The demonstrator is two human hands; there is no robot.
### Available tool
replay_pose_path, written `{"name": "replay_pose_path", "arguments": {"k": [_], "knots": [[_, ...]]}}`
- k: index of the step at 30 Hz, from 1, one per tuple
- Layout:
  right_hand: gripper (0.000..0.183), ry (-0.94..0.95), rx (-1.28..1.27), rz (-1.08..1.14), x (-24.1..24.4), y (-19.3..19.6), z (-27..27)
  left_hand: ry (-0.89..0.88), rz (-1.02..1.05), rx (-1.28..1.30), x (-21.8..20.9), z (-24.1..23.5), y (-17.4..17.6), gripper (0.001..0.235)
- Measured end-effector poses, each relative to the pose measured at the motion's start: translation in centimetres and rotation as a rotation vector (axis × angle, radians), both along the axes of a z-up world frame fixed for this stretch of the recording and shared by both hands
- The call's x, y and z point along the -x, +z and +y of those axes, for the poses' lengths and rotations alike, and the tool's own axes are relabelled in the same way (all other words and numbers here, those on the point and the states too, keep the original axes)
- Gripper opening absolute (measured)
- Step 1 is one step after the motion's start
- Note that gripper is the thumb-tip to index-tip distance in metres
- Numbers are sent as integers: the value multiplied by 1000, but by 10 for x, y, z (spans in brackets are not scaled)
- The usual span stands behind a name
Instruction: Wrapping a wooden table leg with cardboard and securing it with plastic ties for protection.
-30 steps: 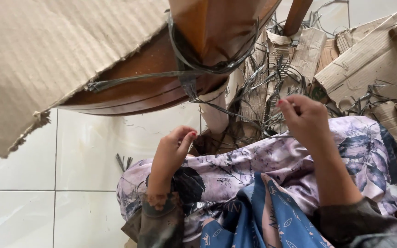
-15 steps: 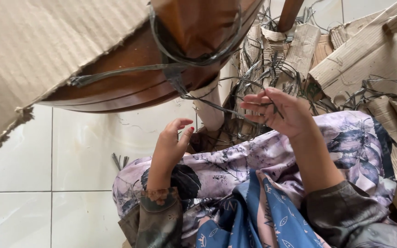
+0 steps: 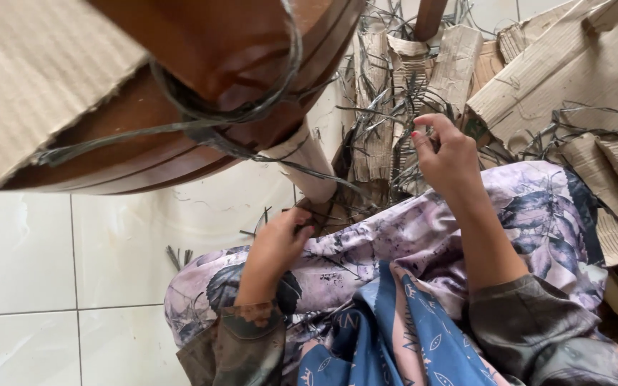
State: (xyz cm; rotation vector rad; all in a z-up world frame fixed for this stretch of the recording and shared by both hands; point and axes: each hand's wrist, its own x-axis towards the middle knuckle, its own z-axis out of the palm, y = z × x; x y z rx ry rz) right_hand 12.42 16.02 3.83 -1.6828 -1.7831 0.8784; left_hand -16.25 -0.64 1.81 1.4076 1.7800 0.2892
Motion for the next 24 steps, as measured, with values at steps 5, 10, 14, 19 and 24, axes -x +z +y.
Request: {"name": "replay_pose_path", "arguments": {"k": [5,10,14,19,24], "knots": [[24,-1,260,-170,-1,8,-6,-178,-36,-205,-71,22,-5,45],[18,-55,615,1038,23,38,-26,-137,-546,-414,-139,43,-17,66],[17,-127,623,1135,13,40,-23,-205,-439,-255,-144,47,-10,24],[14,-149,-6,730,-20,48,0,-33,-709,-279,-102,31,14,22],[45,239,-327,1,-25,11,-1,186,-1095,-213,-76,27,20,42]]}}
